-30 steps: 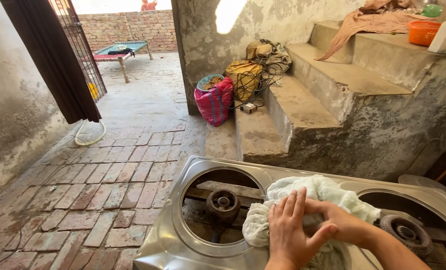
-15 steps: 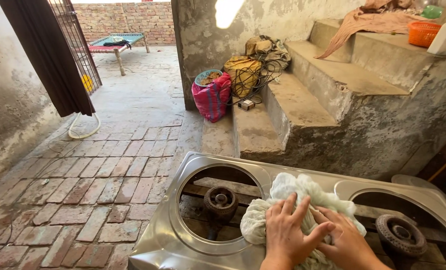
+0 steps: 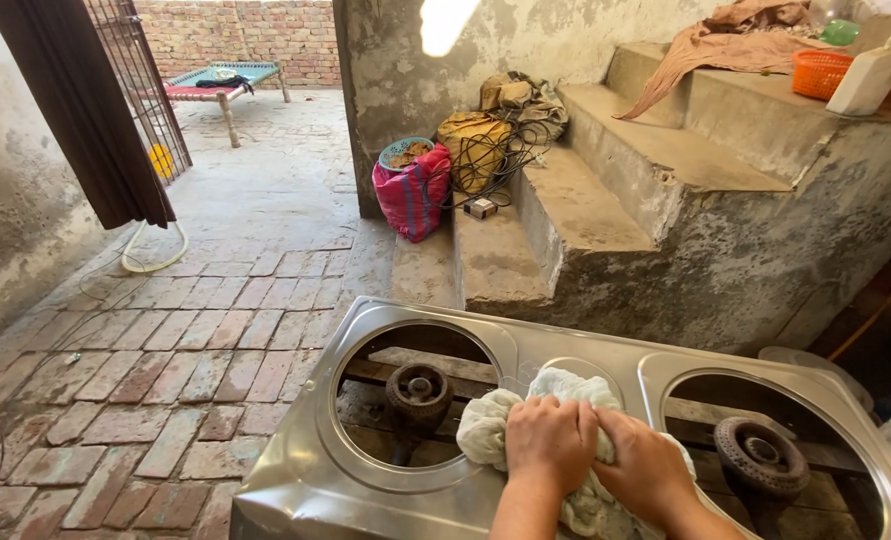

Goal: The person is cleaning a two-burner stainless steel gas stove with a cloth and water.

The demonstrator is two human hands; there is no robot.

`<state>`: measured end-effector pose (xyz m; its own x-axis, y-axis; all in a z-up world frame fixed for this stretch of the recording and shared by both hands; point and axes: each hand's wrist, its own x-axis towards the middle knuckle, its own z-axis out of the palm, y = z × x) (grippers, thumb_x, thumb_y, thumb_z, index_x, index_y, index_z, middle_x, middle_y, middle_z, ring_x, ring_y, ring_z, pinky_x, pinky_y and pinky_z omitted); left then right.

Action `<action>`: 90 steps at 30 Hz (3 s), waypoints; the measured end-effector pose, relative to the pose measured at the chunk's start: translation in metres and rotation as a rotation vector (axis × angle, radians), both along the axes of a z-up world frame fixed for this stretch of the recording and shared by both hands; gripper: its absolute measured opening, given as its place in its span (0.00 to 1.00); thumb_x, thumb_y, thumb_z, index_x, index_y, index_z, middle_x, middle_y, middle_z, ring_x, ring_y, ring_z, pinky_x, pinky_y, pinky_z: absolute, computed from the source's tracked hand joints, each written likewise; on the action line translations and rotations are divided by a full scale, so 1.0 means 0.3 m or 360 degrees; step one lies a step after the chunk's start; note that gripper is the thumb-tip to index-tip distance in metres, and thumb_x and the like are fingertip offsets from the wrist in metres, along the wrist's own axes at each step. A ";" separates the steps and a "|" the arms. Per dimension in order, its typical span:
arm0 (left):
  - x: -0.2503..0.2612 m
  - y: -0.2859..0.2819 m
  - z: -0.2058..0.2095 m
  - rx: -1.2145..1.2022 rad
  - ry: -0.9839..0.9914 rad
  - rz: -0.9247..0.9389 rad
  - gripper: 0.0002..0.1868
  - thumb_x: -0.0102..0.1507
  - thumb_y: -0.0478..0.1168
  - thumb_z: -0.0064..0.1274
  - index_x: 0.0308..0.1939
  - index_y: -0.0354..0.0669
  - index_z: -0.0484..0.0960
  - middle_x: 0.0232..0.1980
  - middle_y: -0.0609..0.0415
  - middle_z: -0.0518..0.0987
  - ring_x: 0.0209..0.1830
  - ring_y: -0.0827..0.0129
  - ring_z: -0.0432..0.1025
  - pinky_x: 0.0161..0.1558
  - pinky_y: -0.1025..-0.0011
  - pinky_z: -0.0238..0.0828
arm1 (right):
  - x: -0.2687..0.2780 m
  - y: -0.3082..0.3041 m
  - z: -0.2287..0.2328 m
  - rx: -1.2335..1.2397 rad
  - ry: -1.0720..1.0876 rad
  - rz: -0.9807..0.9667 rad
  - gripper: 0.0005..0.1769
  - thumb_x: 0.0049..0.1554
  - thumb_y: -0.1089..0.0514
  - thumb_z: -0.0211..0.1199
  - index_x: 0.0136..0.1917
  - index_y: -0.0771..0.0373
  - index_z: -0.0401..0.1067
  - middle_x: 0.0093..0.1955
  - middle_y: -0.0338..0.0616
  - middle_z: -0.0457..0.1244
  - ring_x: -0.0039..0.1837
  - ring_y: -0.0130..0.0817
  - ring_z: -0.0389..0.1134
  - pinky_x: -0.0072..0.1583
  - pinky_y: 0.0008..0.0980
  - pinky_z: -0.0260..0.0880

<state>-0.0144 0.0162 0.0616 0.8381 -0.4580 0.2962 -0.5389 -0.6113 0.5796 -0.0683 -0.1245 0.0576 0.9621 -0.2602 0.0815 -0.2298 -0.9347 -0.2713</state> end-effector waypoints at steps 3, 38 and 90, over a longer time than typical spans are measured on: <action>0.011 -0.018 0.010 0.0147 0.0099 -0.0004 0.29 0.73 0.53 0.29 0.38 0.41 0.85 0.43 0.44 0.82 0.48 0.53 0.73 0.57 0.54 0.63 | -0.002 0.016 0.035 0.0045 0.0182 -0.0093 0.33 0.51 0.39 0.67 0.68 0.43 0.66 0.64 0.35 0.68 0.62 0.37 0.72 0.62 0.39 0.73; -0.136 -0.032 -0.108 0.0180 -0.0241 -0.0154 0.45 0.56 0.59 0.57 0.76 0.60 0.64 0.77 0.38 0.59 0.78 0.38 0.49 0.73 0.35 0.34 | -0.087 -0.095 -0.123 -0.0288 -0.0008 -0.0058 0.42 0.57 0.34 0.56 0.81 0.37 0.49 0.82 0.42 0.49 0.78 0.47 0.54 0.73 0.47 0.58; 0.053 0.053 -0.038 0.0630 -0.0022 -0.0068 0.38 0.66 0.54 0.43 0.80 0.66 0.51 0.84 0.51 0.46 0.84 0.49 0.36 0.77 0.41 0.26 | 0.082 0.098 0.000 -0.0312 0.0498 -0.0224 0.43 0.62 0.28 0.40 0.84 0.26 0.25 0.87 0.43 0.33 0.86 0.49 0.35 0.78 0.68 0.35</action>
<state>0.0014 0.0322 0.0502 0.8132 -0.5732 0.1008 -0.5746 -0.7630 0.2961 -0.0436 -0.0951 0.0576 0.9045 -0.3998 -0.1486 -0.4025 -0.9153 0.0127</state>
